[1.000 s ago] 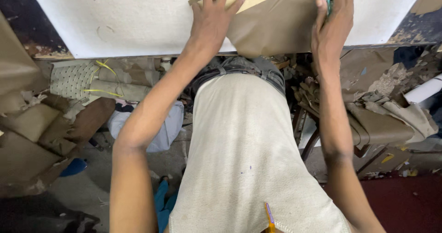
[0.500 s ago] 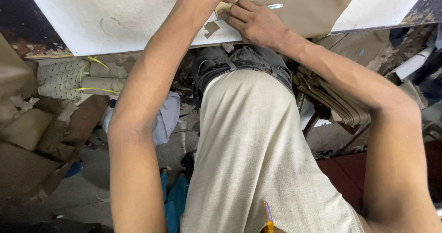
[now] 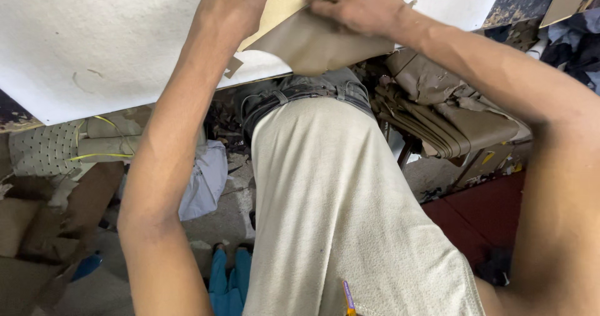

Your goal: The person places cardboard templates on a large sheet of brown material and uses a pen to trace their outlines. They repeatedly reposition the templates and trace multiple shapes, then smooth the material and adjust the templates for further marking.

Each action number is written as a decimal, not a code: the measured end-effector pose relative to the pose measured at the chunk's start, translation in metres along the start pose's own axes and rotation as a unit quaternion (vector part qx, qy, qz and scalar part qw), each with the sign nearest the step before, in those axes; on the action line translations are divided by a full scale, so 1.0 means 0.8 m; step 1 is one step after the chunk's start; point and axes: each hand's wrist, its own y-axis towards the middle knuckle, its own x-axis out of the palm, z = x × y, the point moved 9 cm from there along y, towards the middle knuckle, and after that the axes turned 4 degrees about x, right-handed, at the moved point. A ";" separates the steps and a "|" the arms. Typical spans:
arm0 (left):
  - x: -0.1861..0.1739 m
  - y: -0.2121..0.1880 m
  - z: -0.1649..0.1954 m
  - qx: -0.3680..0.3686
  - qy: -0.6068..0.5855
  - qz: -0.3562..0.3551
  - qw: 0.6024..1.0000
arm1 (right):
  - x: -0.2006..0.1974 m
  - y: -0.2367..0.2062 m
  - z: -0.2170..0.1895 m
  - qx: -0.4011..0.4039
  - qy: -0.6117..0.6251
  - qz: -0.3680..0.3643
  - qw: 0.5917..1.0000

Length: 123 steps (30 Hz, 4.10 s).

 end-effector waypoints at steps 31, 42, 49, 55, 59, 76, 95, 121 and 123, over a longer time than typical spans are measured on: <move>0.029 -0.005 0.086 -0.140 0.070 0.247 0.956 | -0.046 -0.042 0.006 0.371 0.197 0.332 0.844; -0.023 -0.003 0.087 -0.151 -0.033 0.246 0.957 | -0.040 -0.114 0.008 0.450 0.297 0.339 0.771; -0.077 0.001 0.105 -0.094 -0.059 0.226 0.968 | 0.003 -0.215 0.024 0.492 0.482 0.458 0.562; -0.069 0.050 0.184 -0.018 -0.287 0.144 0.947 | -0.021 -0.233 0.034 0.383 0.499 0.438 0.642; -0.052 0.103 0.282 0.087 -0.365 0.124 0.919 | -0.073 -0.252 0.026 0.321 0.413 0.508 0.685; -0.005 0.258 0.399 0.147 -0.446 0.046 0.882 | -0.091 -0.477 0.191 0.423 0.309 0.501 0.688; 0.028 0.055 0.173 -0.303 -0.087 0.217 0.924 | -0.028 -0.255 0.114 0.532 0.397 0.240 0.708; -0.066 -0.115 -0.006 -0.101 -0.219 0.354 0.904 | -0.056 -0.171 0.080 0.620 0.141 0.329 0.698; -0.058 -0.110 0.005 -0.131 -0.178 0.351 0.910 | -0.032 -0.177 0.085 0.640 0.228 0.344 0.648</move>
